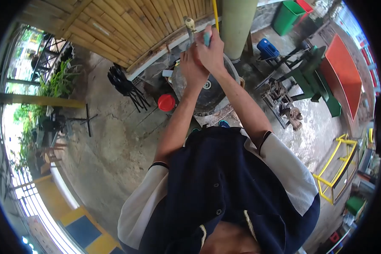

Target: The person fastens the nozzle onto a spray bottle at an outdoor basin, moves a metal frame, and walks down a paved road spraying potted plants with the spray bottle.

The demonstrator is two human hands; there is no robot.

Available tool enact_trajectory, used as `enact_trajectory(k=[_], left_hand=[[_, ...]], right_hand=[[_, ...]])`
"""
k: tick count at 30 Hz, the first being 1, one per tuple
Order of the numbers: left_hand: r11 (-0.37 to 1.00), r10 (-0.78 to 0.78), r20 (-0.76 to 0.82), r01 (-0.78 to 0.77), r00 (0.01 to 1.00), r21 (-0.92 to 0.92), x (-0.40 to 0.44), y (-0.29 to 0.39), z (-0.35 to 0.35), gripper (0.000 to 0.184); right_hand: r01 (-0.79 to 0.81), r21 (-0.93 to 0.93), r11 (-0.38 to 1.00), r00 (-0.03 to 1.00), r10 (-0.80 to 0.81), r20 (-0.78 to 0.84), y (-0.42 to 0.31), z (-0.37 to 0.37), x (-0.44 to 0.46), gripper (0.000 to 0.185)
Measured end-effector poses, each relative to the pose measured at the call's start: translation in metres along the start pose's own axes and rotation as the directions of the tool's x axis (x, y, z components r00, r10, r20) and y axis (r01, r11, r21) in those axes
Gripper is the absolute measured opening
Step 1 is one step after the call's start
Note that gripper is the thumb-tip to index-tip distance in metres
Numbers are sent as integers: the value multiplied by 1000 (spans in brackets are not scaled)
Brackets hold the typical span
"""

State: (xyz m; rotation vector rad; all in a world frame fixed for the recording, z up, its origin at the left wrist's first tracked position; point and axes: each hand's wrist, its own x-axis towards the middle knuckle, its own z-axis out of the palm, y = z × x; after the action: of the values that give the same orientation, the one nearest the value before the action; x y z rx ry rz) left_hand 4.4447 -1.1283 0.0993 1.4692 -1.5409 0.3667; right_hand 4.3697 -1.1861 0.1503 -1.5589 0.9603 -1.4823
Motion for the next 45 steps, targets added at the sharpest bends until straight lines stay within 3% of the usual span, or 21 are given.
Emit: enact_trajectory(k=[1, 4, 7, 10, 12, 15, 18, 19, 22, 27, 28, 31, 33, 34, 35, 36, 38, 39, 41, 43, 45], left_hand=[[948, -273, -74, 255, 959, -192, -5, 8, 8, 64], [783, -527, 144, 545, 837, -299, -7, 14, 13, 63], [941, -322, 65, 327, 945, -90, -8, 8, 25, 61], [962, -266, 29, 263, 964, 67, -5, 19, 35, 63], [956, -291, 30, 292, 956, -18, -2, 26, 38, 65], [921, -350, 78, 358, 934, -152, -2, 32, 40, 67], [893, -396, 151, 418, 906, -165, -1, 42, 33, 73], [889, -406, 173, 431, 897, -151, 1, 45, 32, 76], [793, -408, 304, 500, 861, -349, -5, 36, 28, 81], [740, -354, 395, 513, 847, -435, 0, 35, 22, 80], [722, -360, 405, 526, 841, -450, 1, 39, 22, 78], [740, -591, 214, 628, 778, -240, 9, 66, 25, 75], [792, -592, 49, 592, 804, -150, 3, 64, 39, 72], [812, -580, -33, 574, 814, -103, 0, 60, 47, 71], [886, -462, -117, 464, 879, -11, -2, 57, 54, 62], [915, -381, -146, 395, 913, 82, 0, 56, 55, 58], [930, -211, -174, 253, 962, 268, -2, 58, 56, 51], [928, -221, -161, 258, 962, 268, -7, 57, 58, 46], [926, -199, -212, 255, 957, 279, -6, 60, 59, 46], [919, -175, -216, 238, 961, 315, -5, 60, 54, 47], [906, -149, -179, 207, 973, 370, -3, 56, 47, 51]], right_hand=[[-88, 87, 992, 996, 88, 0, 6, 2, 3, 23], [-43, 262, 964, 998, 30, 57, 18, -8, 9, 21], [-25, 291, 956, 993, -10, 120, 28, -20, 14, 22], [-53, 243, 969, 978, 0, 210, 30, -36, 24, 24], [-97, 288, 953, 964, 17, 266, 32, -46, 29, 27], [-178, 427, 887, 879, -52, 475, 40, -72, 37, 33], [-249, 384, 889, 836, -3, 549, 25, -95, 37, 45], [-267, 383, 884, 817, -3, 576, 25, -100, 41, 45], [-331, 391, 858, 745, -16, 667, 39, -114, 49, 44], [-452, 437, 777, 565, -130, 815, 71, -123, 73, 39], [-399, 416, 817, 621, -93, 778, 72, -121, 73, 41], [-244, 321, 915, 782, -10, 624, 68, -108, 69, 50], [-61, 219, 974, 961, -2, 275, 49, -99, 42, 60], [15, 139, 990, 996, -26, 81, 35, -94, 27, 65], [94, 66, 993, 992, -99, 73, 25, -90, 17, 77], [-6, 134, 991, 997, -5, 83, 2, -87, 4, 83], [27, 97, 995, 999, -22, -47, -10, -68, 1, 79], [0, 79, 997, 996, 7, -85, -14, -63, 2, 79], [-199, 58, 978, 978, 202, -56, -17, -53, 22, 90], [-139, 58, 989, 981, 146, -128, -3, -42, 38, 30], [-141, 100, 985, 982, 152, -111, 10, -35, 47, 26]])
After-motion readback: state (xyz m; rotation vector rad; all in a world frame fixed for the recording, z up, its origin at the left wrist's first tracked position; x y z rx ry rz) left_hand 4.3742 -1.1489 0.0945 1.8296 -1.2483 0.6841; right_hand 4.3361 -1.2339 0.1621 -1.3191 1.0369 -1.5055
